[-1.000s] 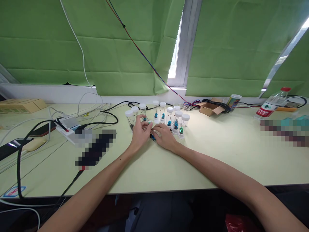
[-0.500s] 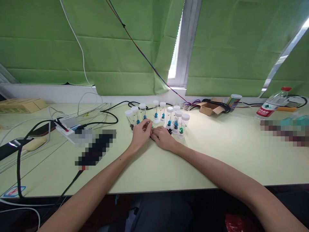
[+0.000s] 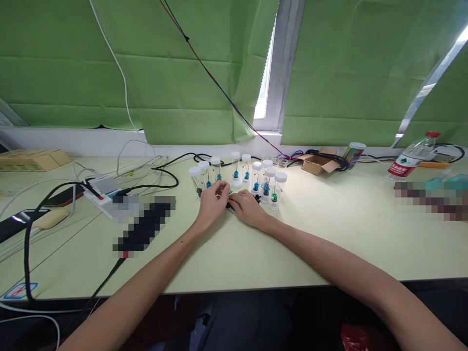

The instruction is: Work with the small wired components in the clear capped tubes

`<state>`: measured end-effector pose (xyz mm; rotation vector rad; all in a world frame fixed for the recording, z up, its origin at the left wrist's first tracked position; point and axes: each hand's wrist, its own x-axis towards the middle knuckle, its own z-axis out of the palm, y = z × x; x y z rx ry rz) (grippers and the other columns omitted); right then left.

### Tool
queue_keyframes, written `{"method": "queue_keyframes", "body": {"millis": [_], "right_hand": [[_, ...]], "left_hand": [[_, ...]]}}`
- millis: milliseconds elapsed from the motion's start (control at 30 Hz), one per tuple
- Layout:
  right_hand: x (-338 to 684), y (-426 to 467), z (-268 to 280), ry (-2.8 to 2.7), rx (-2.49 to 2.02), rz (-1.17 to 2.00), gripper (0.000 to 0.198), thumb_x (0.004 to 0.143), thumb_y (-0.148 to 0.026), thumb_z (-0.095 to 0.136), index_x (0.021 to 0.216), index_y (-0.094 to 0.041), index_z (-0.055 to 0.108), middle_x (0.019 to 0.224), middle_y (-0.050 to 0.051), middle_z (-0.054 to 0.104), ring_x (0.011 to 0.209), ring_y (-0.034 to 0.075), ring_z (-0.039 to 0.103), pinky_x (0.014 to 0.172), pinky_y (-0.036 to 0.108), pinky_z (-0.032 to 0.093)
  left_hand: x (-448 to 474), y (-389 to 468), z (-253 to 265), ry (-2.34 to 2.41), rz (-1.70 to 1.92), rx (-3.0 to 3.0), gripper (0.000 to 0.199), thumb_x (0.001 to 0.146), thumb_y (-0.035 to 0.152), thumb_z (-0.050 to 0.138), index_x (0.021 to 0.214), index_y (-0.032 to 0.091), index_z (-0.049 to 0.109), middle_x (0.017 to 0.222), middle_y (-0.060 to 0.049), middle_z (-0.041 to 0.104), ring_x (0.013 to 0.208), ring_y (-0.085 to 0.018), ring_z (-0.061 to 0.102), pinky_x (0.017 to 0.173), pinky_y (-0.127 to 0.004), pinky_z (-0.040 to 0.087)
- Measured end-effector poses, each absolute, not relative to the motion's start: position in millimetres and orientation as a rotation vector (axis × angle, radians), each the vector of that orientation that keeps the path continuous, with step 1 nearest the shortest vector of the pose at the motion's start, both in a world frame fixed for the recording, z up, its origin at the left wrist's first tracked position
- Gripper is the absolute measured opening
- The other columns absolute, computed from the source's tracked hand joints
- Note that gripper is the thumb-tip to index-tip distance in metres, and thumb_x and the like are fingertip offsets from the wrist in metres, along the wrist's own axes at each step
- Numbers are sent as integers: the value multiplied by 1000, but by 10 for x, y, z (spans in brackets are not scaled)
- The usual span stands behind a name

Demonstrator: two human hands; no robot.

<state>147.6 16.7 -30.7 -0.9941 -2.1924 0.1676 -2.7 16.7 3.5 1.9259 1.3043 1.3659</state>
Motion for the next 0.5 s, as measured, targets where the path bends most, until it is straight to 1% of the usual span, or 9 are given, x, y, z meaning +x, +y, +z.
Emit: {"method": "queue_keyframes", "body": {"millis": [100, 167, 267, 500], "right_hand": [[1486, 187, -335, -2126, -989, 171, 25, 98, -13, 45, 92, -17, 69, 90, 7, 72, 90, 20, 63, 93, 37, 44], [1493, 203, -366, -2043, -1017, 160, 19, 96, -15, 50, 99, -16, 69, 97, 10, 71, 97, 23, 61, 92, 38, 45], [1502, 212, -396, -1932, -1036, 170, 18, 92, -16, 56, 108, -16, 66, 104, 12, 68, 102, 24, 60, 92, 38, 47], [1497, 168, -342, -1851, -965, 225, 14, 93, -18, 51, 103, -20, 60, 100, 8, 64, 87, 19, 61, 83, 34, 50]], "left_hand": [[-35, 174, 30, 1313, 1370, 1916, 30, 88, 48, 54, 90, 21, 64, 80, -3, 68, 63, -15, 59, 62, -27, 49], [-36, 174, 32, 1309, 1367, 1891, 31, 88, 50, 55, 90, 21, 64, 80, -4, 68, 62, -14, 58, 60, -27, 48], [-34, 166, 41, 1290, 1372, 1841, 31, 87, 50, 56, 90, 20, 64, 80, -4, 67, 63, -15, 59, 58, -26, 48], [-39, 189, 31, 1256, 1382, 1750, 33, 85, 52, 59, 89, 20, 63, 80, -4, 67, 63, -15, 60, 55, -26, 49]]}}
